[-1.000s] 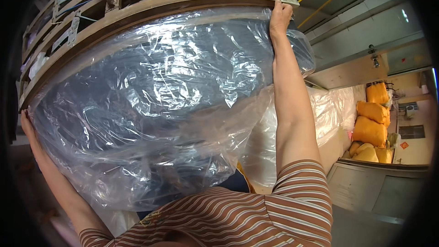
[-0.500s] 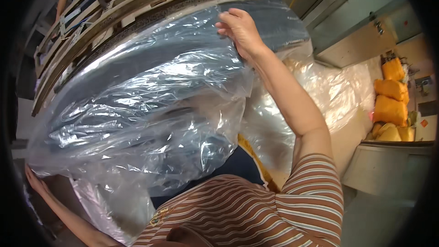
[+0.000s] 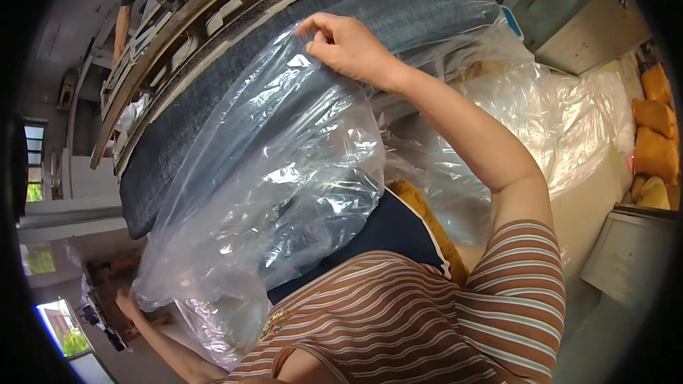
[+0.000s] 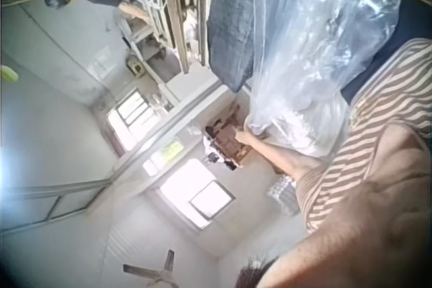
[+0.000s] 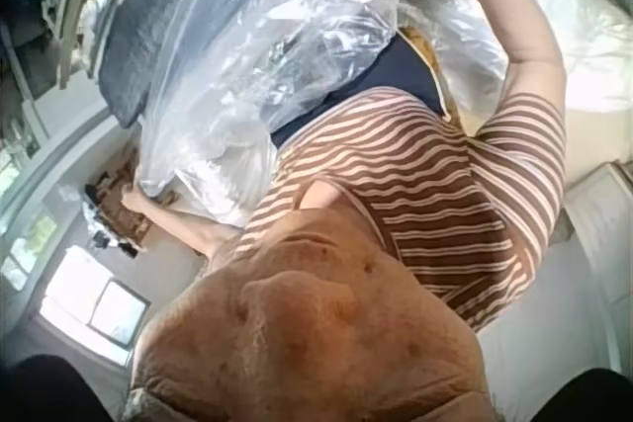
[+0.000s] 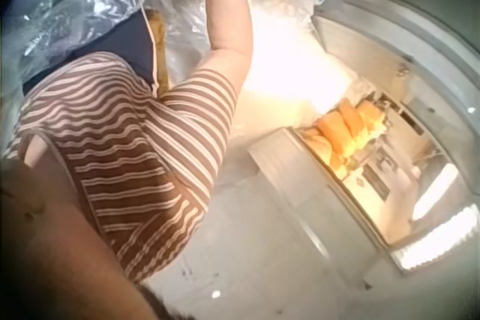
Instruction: The person wraps a large, dark-colored rectangular object, likely a mattress or cushion, with a clear plastic sheet. They repeatedly pull the plastic over the object, smooth it out, and tuck the edges underneath to secure the covering.
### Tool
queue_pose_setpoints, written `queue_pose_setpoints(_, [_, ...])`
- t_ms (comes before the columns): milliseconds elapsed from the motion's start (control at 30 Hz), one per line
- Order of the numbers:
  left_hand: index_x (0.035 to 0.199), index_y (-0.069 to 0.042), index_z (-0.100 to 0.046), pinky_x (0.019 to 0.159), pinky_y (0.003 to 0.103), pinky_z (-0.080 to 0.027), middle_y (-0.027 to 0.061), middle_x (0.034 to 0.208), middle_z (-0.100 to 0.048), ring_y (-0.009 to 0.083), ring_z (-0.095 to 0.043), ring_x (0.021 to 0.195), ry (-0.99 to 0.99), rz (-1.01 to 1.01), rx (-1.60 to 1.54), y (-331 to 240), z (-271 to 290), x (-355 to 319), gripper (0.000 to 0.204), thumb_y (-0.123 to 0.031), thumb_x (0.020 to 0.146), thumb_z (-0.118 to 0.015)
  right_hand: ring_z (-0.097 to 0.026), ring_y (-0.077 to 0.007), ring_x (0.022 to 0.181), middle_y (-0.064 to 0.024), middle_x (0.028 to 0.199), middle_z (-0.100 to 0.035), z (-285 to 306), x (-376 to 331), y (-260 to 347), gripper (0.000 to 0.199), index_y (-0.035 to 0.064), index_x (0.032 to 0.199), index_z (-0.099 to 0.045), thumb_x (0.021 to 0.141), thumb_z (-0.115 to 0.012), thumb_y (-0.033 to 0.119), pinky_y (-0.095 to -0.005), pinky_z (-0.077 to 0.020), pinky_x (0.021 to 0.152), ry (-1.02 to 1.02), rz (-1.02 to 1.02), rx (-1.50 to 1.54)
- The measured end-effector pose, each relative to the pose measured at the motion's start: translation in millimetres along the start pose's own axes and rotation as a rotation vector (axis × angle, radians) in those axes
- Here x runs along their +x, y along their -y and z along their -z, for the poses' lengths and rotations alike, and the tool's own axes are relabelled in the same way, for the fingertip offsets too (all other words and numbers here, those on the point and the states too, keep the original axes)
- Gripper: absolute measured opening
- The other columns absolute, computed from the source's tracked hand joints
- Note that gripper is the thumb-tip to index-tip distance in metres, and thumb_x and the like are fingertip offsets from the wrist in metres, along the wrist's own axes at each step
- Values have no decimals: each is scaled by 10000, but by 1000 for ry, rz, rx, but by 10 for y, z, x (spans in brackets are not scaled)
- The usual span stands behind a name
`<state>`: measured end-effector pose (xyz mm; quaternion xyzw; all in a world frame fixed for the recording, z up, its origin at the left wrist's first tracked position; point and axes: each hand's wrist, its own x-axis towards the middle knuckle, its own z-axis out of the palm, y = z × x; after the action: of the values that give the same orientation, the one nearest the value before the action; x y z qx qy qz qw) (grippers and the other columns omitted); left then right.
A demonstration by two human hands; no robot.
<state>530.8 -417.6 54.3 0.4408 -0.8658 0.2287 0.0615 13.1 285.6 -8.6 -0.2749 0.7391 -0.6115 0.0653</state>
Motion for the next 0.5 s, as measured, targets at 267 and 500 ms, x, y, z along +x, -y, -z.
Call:
queue_pose_setpoints(267, [1060,-17,-656,902,296,-437,92,1049,-614,190,-569,1043,-68,-799,-1088,-4474,1905,-147,193,-83,895,-581,-427,-53,598,30,622,-448,60,-256,213,394,-9,1197,-510,816,-563,77,-227,-397,583,-36,9,-51])
queue_pose_setpoints(500, [1045,-87,-687,770,276,-507,58,994,-634,170,-603,934,-205,-1371,-1253,-6422,2829,-944,227,-97,818,-679,-415,-44,615,38,653,-458,56,-398,346,460,-22,1258,-450,826,-574,77,-208,-383,580,51,-35,109])
